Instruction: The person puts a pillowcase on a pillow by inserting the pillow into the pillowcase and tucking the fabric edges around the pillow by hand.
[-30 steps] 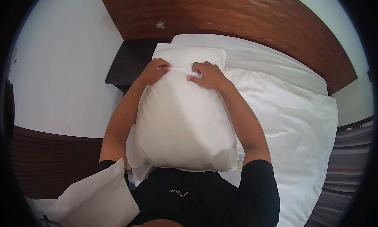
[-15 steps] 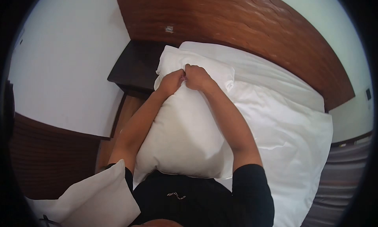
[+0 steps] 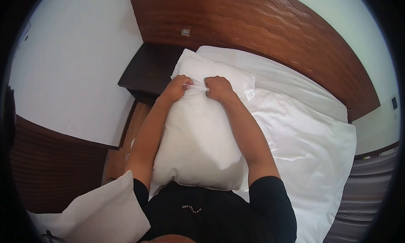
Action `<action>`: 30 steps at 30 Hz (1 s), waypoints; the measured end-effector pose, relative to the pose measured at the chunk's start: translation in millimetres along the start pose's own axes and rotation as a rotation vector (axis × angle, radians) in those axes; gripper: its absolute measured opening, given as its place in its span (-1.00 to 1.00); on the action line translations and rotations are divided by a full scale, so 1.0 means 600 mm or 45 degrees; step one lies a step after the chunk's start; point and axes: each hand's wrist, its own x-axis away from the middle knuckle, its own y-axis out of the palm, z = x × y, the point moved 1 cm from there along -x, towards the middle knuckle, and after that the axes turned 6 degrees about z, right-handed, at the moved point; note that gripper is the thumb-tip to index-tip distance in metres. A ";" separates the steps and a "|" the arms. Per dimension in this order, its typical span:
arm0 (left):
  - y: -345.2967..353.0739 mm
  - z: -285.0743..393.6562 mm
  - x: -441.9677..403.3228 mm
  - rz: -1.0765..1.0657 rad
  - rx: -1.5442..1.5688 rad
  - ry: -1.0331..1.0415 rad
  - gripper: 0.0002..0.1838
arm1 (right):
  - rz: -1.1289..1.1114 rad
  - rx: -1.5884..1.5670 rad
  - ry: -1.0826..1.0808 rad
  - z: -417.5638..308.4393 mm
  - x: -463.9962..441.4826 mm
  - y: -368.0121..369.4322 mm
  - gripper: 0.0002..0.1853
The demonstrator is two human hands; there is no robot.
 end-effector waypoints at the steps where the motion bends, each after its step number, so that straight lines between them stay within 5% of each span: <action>1: -0.004 0.000 0.005 0.032 -0.035 -0.025 -0.89 | 0.024 0.017 -0.009 0.001 0.000 0.003 -0.75; 9: 0.010 0.033 0.037 0.194 -0.137 -0.079 -0.91 | 0.141 0.047 -0.107 -0.008 0.013 0.014 -0.80; 18: 0.010 0.111 -0.014 0.392 0.010 -0.026 -0.82 | 0.076 -0.092 -0.077 0.001 0.022 -0.070 -0.65; 23: 0.030 0.164 -0.072 0.295 0.063 0.002 -0.83 | 0.138 0.012 0.178 -0.049 0.023 -0.127 -0.54; 30: -0.002 0.120 -0.070 0.019 0.376 -0.313 -0.88 | 0.055 -0.002 0.081 -0.021 0.017 -0.062 -0.53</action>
